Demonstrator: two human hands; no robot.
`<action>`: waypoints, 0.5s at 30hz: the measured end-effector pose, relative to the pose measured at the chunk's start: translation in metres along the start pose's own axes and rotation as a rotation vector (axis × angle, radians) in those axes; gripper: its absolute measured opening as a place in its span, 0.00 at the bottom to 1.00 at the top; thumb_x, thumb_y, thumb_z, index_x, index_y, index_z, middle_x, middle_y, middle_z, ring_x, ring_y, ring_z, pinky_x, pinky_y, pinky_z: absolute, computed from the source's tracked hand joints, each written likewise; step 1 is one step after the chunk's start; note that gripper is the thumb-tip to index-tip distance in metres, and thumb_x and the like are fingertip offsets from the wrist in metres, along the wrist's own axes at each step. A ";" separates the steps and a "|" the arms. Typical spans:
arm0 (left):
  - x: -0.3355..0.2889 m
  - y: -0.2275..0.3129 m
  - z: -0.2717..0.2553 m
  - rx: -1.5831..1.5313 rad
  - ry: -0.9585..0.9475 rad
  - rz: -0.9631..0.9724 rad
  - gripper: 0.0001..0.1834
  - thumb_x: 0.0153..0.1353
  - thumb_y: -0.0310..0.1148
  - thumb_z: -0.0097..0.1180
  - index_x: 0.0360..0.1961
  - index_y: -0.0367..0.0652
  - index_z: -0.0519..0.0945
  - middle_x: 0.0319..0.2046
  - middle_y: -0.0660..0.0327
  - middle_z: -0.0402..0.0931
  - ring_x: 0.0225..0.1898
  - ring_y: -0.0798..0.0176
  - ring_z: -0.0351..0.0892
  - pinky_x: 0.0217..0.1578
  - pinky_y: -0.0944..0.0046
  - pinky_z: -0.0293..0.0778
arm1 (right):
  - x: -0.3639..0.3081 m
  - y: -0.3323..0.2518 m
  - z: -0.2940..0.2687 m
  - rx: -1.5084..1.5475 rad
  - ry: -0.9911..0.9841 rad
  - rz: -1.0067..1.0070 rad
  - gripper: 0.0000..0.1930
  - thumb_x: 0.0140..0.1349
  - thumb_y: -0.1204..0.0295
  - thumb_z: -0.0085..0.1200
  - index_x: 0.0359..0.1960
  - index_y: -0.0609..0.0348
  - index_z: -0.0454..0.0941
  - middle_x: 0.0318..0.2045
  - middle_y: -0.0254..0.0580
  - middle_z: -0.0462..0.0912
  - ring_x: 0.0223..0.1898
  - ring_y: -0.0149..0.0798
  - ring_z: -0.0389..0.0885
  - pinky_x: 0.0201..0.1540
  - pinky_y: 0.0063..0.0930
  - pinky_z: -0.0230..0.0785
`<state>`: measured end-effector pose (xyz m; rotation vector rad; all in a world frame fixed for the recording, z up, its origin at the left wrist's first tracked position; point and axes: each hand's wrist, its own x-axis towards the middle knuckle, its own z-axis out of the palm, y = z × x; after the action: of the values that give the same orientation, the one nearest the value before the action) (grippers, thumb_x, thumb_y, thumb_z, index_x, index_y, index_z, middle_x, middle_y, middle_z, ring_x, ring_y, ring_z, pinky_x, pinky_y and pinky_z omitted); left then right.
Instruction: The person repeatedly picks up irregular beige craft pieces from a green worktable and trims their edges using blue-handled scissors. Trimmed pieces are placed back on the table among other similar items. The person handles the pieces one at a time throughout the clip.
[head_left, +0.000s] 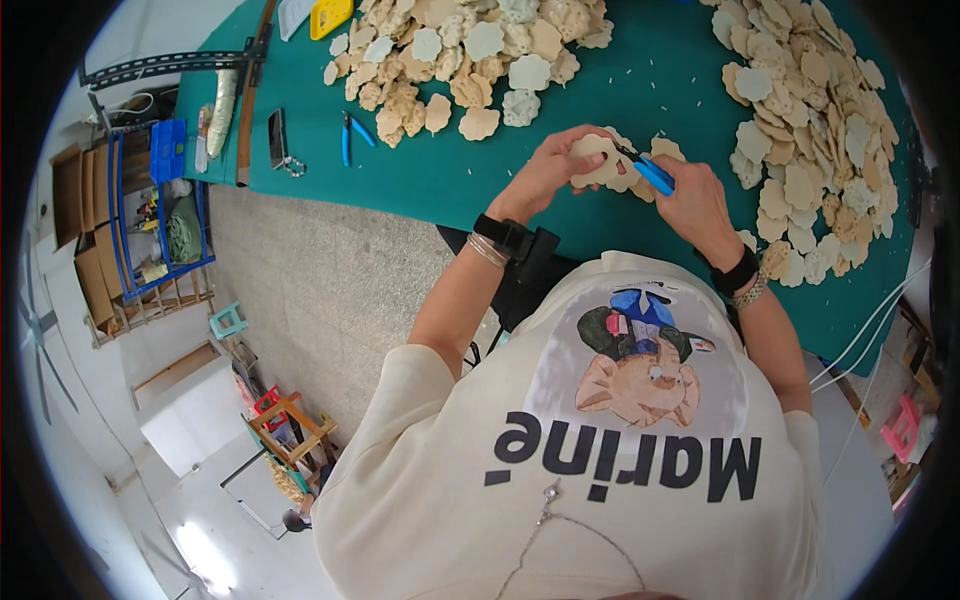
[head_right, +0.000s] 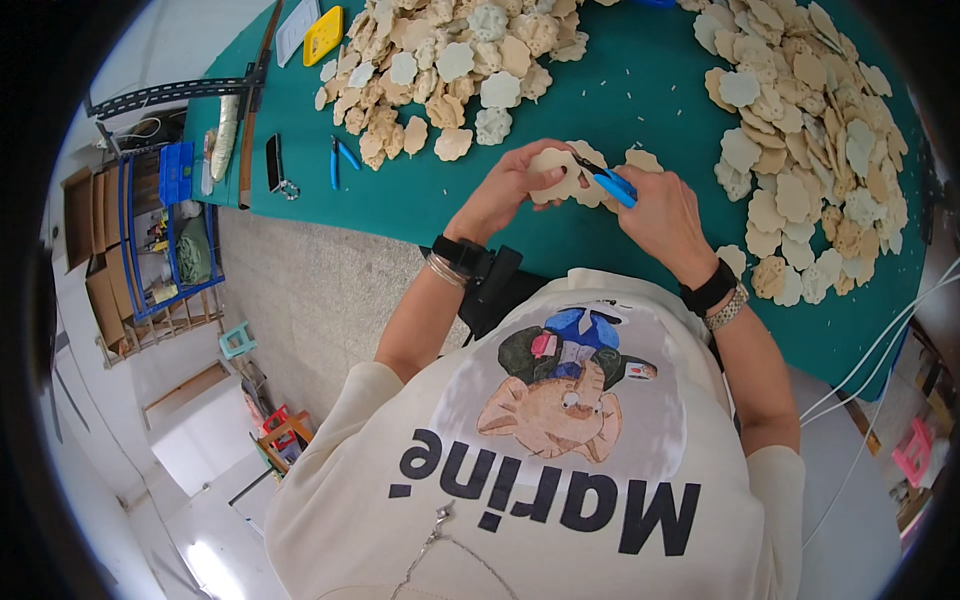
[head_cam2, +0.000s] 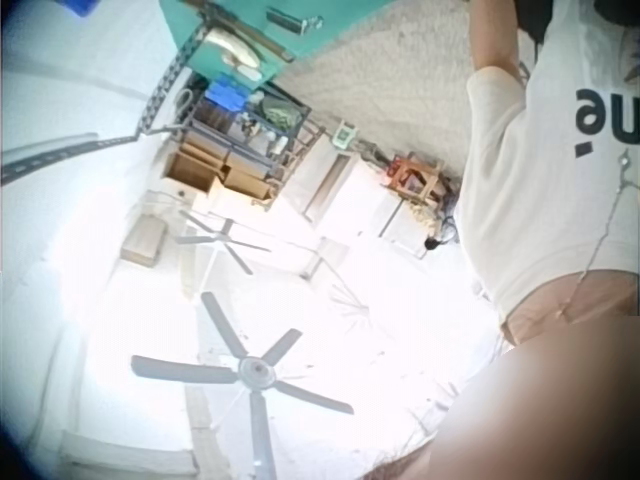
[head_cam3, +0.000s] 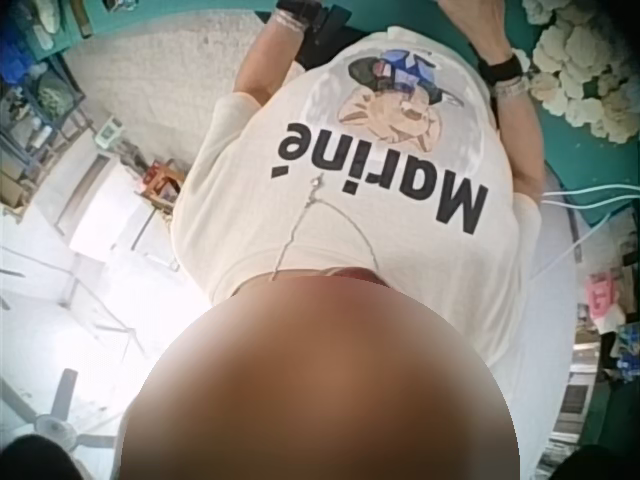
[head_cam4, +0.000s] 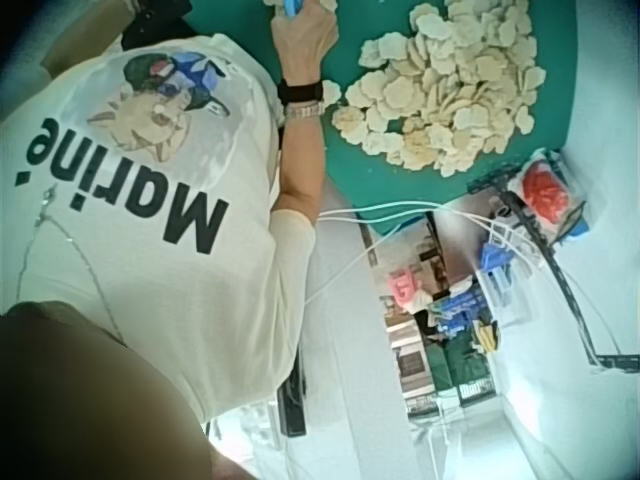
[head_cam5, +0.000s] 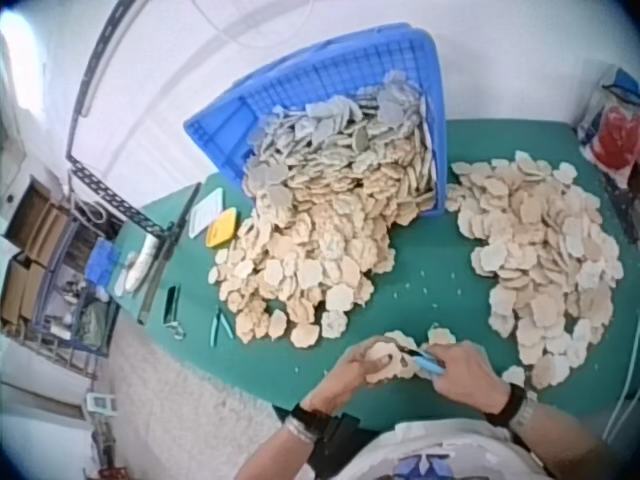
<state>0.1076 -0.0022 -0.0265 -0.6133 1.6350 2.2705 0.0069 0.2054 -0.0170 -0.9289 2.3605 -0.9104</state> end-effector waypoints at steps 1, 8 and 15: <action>0.001 -0.002 0.001 0.024 0.018 0.032 0.17 0.66 0.32 0.57 0.55 0.42 0.76 0.41 0.61 0.83 0.32 0.70 0.77 0.29 0.72 0.70 | 0.000 0.002 0.001 0.028 0.003 0.006 0.13 0.58 0.69 0.58 0.44 0.55 0.83 0.27 0.55 0.82 0.30 0.58 0.81 0.34 0.44 0.73; 0.024 -0.007 -0.007 0.712 0.115 0.455 0.15 0.65 0.34 0.58 0.51 0.41 0.80 0.43 0.57 0.82 0.39 0.59 0.79 0.39 0.62 0.76 | 0.003 0.020 -0.005 0.059 0.111 0.180 0.16 0.59 0.61 0.62 0.45 0.56 0.82 0.27 0.55 0.82 0.30 0.57 0.81 0.33 0.42 0.72; 0.074 0.015 -0.071 1.491 0.838 0.533 0.24 0.45 0.26 0.70 0.46 0.44 0.78 0.47 0.58 0.76 0.50 0.49 0.72 0.49 0.54 0.69 | -0.002 0.037 -0.006 0.035 0.127 0.240 0.18 0.59 0.62 0.62 0.47 0.59 0.81 0.28 0.57 0.83 0.30 0.56 0.82 0.33 0.42 0.72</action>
<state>0.0491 -0.0760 -0.0699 -0.6974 3.3906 0.2739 -0.0112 0.2298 -0.0391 -0.5735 2.4865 -0.9342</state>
